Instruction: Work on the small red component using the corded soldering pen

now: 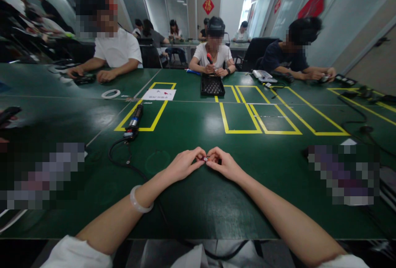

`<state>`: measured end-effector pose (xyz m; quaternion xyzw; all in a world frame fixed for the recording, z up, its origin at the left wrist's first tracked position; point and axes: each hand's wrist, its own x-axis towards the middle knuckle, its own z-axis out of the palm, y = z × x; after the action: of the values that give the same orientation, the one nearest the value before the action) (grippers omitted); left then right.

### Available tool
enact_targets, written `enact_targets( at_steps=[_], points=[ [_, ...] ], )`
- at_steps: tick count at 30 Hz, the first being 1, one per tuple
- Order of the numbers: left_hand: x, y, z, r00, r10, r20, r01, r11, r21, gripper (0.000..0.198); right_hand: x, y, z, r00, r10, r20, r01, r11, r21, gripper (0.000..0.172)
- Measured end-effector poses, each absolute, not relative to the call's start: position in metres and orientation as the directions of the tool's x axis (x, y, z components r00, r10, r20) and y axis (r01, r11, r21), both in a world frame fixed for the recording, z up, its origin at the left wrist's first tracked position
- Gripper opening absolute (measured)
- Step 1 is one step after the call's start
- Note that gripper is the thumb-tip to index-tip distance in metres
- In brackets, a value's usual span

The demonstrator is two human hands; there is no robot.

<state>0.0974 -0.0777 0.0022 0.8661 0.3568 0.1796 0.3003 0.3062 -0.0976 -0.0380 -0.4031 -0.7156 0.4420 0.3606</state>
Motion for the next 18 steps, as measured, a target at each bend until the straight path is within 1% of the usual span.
enact_targets(
  at_steps=[3, 7, 13, 18],
  points=[
    [0.097, -0.077, 0.001, 0.673, 0.733, 0.095, 0.505, -0.55, 0.665, 0.016, 0.306, -0.096, -0.042, -0.423, 0.886, 0.191, 0.245, 0.315, -0.917, 0.023],
    [0.096, -0.077, 0.0, 0.68, 0.726, 0.1, 0.487, -0.55, 0.679, 0.015, 0.306, -0.095, -0.043, -0.418, 0.885, 0.207, 0.28, 0.342, -0.897, 0.017],
    [0.093, -0.075, 0.005, 0.699, 0.709, 0.096, 0.46, -0.548, 0.699, 0.021, 0.306, -0.096, -0.039, -0.409, 0.889, 0.208, 0.297, 0.345, -0.891, 0.017],
    [0.082, -0.064, 0.011, 0.669, 0.733, 0.124, 0.51, -0.573, 0.642, 0.024, 0.309, -0.095, -0.039, -0.399, 0.894, 0.203, 0.302, 0.337, -0.892, 0.015]
  ],
)
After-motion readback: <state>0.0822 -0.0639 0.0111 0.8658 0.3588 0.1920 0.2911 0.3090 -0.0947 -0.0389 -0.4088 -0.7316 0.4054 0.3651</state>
